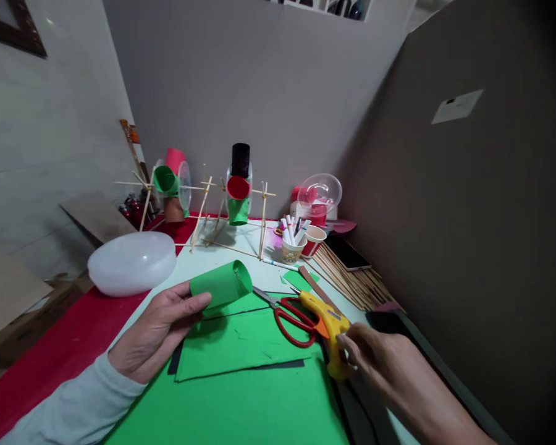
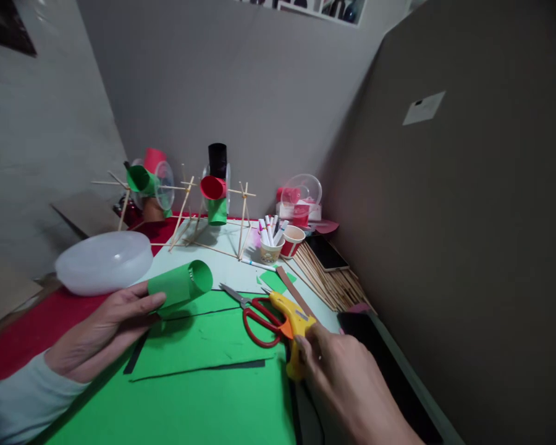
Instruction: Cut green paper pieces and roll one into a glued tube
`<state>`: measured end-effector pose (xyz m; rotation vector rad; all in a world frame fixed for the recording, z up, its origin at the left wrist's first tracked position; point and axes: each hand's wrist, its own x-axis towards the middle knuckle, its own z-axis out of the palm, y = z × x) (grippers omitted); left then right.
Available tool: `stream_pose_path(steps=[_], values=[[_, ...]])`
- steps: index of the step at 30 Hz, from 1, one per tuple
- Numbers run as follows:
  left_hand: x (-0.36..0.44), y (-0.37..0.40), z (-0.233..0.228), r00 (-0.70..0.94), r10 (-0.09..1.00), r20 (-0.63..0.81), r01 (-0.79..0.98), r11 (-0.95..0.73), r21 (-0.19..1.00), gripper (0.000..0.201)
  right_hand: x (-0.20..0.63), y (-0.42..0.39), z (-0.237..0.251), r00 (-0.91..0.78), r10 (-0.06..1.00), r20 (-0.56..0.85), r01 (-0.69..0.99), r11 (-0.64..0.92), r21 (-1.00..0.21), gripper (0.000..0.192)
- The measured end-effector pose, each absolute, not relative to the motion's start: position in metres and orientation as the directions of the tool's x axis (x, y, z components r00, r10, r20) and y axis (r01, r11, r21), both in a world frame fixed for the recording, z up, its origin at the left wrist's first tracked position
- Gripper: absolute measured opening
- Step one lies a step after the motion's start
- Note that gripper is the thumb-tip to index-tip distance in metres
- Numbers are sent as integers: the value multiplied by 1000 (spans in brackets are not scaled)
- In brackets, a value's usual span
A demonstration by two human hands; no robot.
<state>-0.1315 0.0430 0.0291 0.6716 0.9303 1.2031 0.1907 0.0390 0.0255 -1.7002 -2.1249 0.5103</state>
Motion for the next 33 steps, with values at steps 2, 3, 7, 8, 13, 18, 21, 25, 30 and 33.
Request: stream_pose_path(steps=[2,3,7,8,13,18,21,25,30,33], values=[[-129,40,28,113,962,-249,-481,272,833,37,171,35,35,-326,915,239,749,404,-525,26],[-128,39,28,120,960,-252,-487,278,828,37,159,34,39,-345,873,345,693,485,-534,21],[-123,33,28,131,955,-266,-497,296,816,34,113,44,43,-415,738,533,451,675,-583,19],[-122,32,29,129,954,-270,-497,298,815,32,105,47,42,-424,717,553,414,696,-587,22],[-120,29,31,129,947,-295,-504,319,803,30,93,59,32,-451,678,580,275,724,-633,15],[-116,29,29,41,934,-354,-433,336,836,24,93,60,20,-455,643,616,182,744,-643,10],[-115,31,25,-46,927,-372,-414,321,852,27,94,60,14,-438,658,612,225,740,-634,10],[-115,33,23,-147,898,-415,-458,310,833,41,98,60,12,-398,656,641,295,753,-588,13],[-115,35,27,-185,870,-457,-488,322,811,48,99,61,14,-367,649,667,327,761,-560,12],[-116,36,27,-145,890,-433,-492,315,812,44,98,61,15,-370,635,678,336,772,-540,12]])
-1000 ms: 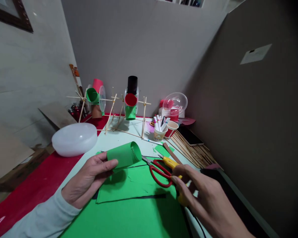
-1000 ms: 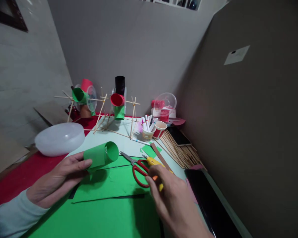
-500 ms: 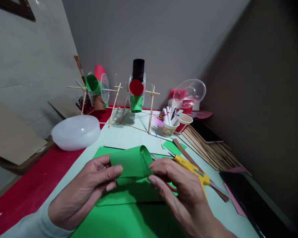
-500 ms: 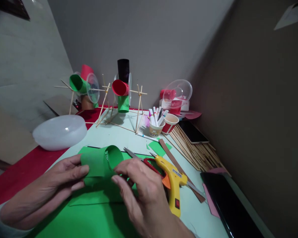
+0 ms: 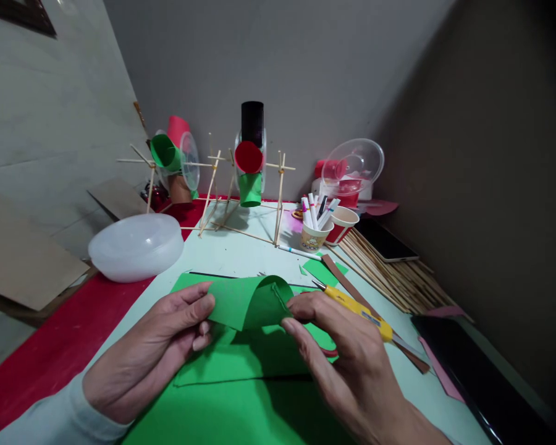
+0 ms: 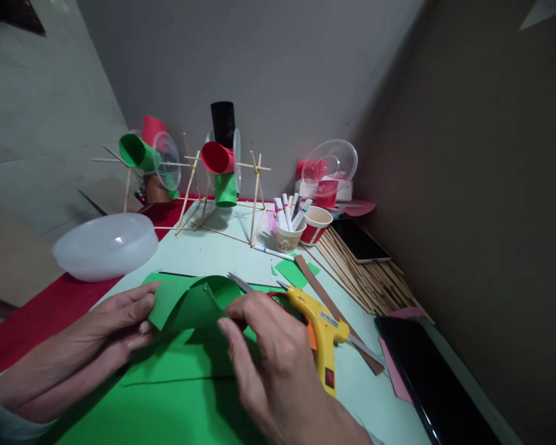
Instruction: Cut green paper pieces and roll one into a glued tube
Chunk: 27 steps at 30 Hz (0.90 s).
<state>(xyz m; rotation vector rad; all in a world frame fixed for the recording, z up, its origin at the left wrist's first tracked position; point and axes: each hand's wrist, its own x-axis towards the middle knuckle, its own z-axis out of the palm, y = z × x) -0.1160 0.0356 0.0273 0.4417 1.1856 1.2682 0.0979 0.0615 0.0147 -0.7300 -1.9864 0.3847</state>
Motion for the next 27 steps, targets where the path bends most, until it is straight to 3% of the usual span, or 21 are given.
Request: stream_pose_path(steps=[11,22,27], values=[[-120,36,28,-216,864,-455,-482,311,819,24,96,55,15,-408,632,659,323,775,-543,13],[-118,32,25,-54,889,-456,-533,361,766,34,93,55,13,-399,602,691,348,797,-493,11],[-115,30,23,-77,879,-470,-494,376,784,37,88,52,11,-362,593,719,366,800,-476,9]])
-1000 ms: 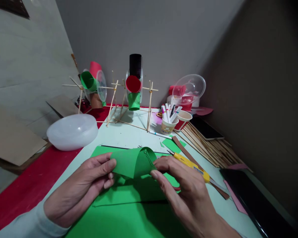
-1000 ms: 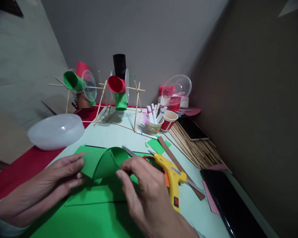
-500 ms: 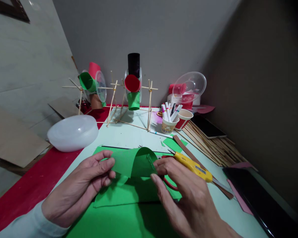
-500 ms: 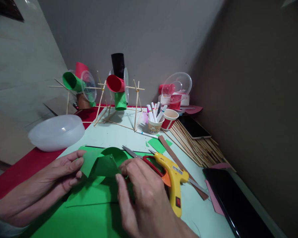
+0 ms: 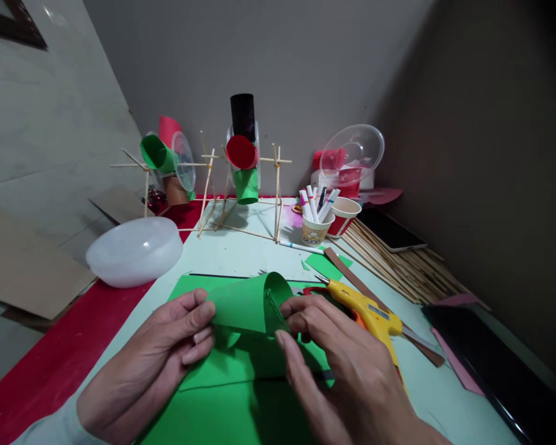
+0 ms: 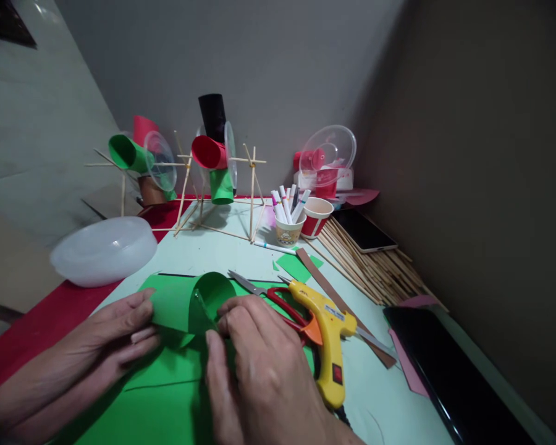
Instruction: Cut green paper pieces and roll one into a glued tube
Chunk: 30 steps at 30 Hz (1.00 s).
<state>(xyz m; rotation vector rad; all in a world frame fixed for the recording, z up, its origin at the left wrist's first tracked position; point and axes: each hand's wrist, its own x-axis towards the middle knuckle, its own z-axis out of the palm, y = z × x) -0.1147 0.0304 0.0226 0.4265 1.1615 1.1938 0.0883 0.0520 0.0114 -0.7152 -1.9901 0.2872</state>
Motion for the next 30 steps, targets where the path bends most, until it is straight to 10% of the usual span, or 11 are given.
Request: stream_pose_path(steps=[30], values=[[-111,29,13,-121,877,-465,-478,359,802,28,85,45,9,-347,652,674,402,753,-521,11]])
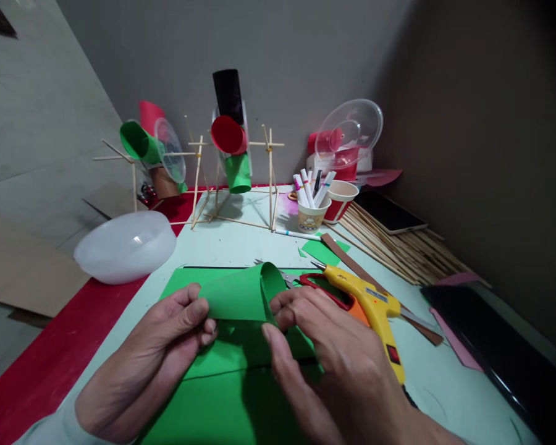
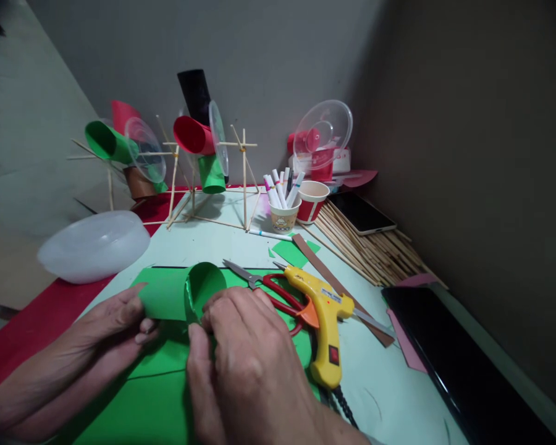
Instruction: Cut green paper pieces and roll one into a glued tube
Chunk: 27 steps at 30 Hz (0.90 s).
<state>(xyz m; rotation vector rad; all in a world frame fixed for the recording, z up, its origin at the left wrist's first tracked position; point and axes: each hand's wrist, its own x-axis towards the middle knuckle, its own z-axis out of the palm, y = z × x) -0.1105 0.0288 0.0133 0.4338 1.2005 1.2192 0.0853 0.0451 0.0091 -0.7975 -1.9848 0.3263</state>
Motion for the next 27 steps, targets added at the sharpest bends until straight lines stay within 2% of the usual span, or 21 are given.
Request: stream_pose_path(steps=[14,27], values=[[-108,30,15,-183,848,-497,-478,365,799,45,84,44,9,-351,664,661,417,742,-525,11],[-107,31,15,-192,863,-467,-450,346,824,35,83,45,11,-363,638,679,455,757,-469,12]])
